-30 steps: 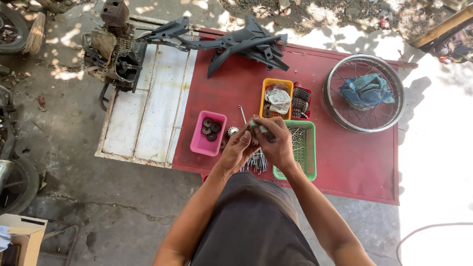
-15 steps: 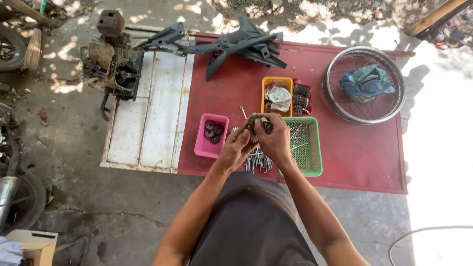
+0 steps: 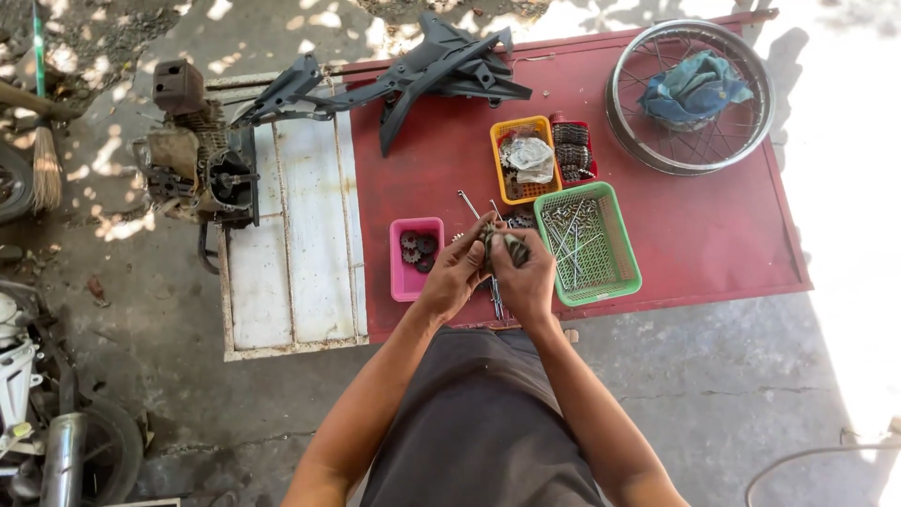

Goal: The person cleans a dark mechanical part with a cloth, wiping it thoroughly while holding it in their hands. They then place the part into a pink container and pick up a bundle of metal rods from the table.

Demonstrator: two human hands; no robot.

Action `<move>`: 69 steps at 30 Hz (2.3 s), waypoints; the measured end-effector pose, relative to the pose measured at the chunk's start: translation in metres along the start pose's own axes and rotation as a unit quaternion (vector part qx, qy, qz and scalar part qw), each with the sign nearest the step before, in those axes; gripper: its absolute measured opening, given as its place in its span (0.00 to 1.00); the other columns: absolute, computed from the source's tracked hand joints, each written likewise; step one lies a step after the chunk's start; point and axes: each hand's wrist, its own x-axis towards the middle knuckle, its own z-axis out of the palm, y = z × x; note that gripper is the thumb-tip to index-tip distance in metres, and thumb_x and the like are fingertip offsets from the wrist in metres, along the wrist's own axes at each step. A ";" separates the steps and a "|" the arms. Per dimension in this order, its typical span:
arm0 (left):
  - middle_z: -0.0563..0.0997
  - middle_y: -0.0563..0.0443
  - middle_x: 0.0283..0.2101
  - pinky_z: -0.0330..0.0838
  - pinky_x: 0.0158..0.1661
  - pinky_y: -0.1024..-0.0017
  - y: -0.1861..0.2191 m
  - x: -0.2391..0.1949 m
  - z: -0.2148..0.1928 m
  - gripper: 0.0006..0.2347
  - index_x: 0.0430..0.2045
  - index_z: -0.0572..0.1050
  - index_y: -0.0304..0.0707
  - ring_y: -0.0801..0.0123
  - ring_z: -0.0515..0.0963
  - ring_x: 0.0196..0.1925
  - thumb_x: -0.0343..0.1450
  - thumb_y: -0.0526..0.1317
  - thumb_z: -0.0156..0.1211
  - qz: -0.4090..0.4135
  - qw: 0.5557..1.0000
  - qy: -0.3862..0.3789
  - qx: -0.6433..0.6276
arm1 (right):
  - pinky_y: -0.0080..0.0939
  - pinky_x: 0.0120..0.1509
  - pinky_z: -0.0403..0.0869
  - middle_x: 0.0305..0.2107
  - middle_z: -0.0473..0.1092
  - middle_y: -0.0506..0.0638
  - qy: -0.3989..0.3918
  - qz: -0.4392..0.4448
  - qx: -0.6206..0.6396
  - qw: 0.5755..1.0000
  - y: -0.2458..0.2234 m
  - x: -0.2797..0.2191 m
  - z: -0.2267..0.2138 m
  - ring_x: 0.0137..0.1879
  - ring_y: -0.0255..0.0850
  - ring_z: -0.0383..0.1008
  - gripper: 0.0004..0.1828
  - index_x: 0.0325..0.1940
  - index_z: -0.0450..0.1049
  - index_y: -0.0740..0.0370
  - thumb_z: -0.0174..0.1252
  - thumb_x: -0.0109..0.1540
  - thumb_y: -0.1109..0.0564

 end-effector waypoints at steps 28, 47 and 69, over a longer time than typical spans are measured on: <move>0.75 0.26 0.55 0.73 0.58 0.49 -0.124 -0.004 0.081 0.21 0.71 0.62 0.48 0.45 0.78 0.52 0.80 0.44 0.47 0.018 0.984 0.159 0.083 | 0.43 0.29 0.66 0.18 0.68 0.56 -0.163 -0.028 -0.070 0.984 0.059 0.049 -0.109 0.26 0.40 0.68 0.07 0.41 0.82 0.55 0.65 0.62 0.51; 0.76 0.38 0.61 0.71 0.62 0.48 -0.096 -0.012 0.054 0.21 0.69 0.63 0.41 0.51 0.77 0.60 0.79 0.44 0.52 -0.034 0.985 0.154 0.066 | 0.43 0.30 0.65 0.16 0.69 0.55 -0.128 0.036 -0.055 0.990 0.047 0.023 -0.075 0.25 0.41 0.66 0.07 0.40 0.81 0.54 0.64 0.61 0.51; 0.83 0.41 0.43 0.84 0.47 0.55 -0.010 -0.019 -0.016 0.18 0.64 0.70 0.42 0.58 0.85 0.41 0.78 0.41 0.55 -0.140 0.986 0.082 0.040 | 0.42 0.26 0.65 0.16 0.69 0.53 0.002 0.055 -0.002 0.998 0.018 -0.006 0.011 0.22 0.40 0.64 0.09 0.35 0.79 0.61 0.64 0.63 0.52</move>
